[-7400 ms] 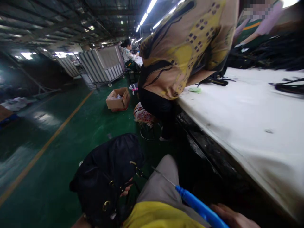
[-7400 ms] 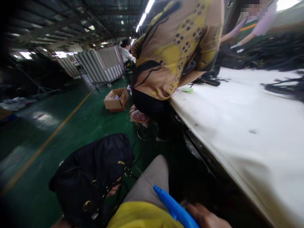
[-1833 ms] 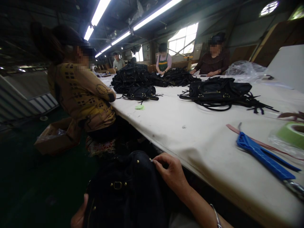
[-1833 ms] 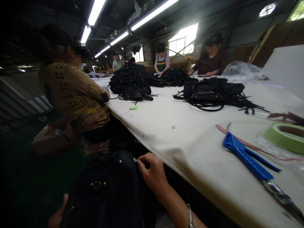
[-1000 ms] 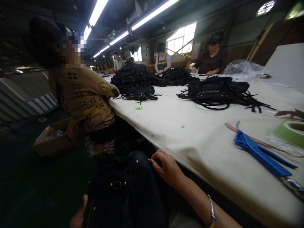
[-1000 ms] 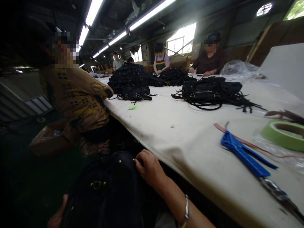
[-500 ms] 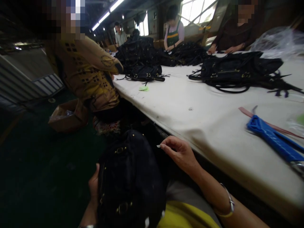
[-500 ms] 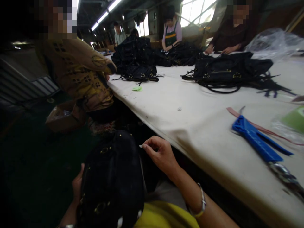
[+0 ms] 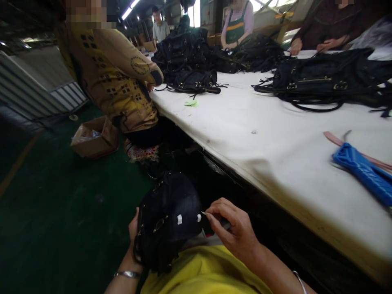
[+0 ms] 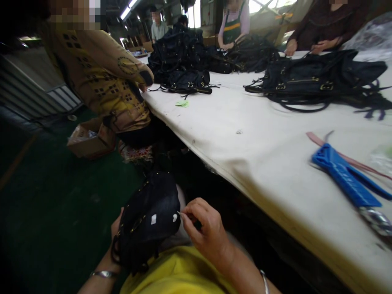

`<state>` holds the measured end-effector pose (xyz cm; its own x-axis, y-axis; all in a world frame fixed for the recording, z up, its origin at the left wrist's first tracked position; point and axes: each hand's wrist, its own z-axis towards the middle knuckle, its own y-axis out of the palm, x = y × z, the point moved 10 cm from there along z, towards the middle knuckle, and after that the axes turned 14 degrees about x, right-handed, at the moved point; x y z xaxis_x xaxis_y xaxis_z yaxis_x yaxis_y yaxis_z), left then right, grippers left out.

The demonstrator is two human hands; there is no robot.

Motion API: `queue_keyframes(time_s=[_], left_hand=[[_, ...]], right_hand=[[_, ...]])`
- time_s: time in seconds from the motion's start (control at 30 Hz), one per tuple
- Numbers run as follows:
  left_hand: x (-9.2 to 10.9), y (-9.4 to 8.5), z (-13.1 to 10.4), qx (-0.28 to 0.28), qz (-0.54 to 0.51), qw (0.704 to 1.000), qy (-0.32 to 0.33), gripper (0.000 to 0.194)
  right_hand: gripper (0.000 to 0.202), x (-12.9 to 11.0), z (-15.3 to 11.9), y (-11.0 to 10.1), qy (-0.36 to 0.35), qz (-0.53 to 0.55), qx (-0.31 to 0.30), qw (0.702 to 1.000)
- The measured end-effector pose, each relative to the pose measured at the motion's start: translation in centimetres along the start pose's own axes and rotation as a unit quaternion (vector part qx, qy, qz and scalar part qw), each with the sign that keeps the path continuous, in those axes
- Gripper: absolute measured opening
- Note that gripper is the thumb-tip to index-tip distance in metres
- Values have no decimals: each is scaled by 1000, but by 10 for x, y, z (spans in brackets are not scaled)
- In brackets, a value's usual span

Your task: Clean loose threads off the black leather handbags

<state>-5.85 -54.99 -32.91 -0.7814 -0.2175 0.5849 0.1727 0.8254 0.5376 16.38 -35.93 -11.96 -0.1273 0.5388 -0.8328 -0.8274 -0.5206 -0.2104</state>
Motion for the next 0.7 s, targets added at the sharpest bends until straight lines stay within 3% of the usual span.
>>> queue_keyframes(time_s=[0.13,0.33,0.5,0.57,0.7], left_hand=[[0,2,-1,10,14,1000,-3,53],[-5,6,-3,-19,-31,999,-32,51],[-9,3,-8,-5,-38,999,-38,53],[-10,4,-10,14,-40,998,-42,55],[0,10,-21,124,30,992,-14,57]], right_hand=[[11,-8,-2,3,-45,-34,-3,998],[18,-19,-15,17,-154,-114,-49,980],[20,-23,-15,14,-159,-128,-46,978],[20,-24,-15,15,-157,-132,-45,978],[18,-24,-19,15,-204,-175,-14,963]])
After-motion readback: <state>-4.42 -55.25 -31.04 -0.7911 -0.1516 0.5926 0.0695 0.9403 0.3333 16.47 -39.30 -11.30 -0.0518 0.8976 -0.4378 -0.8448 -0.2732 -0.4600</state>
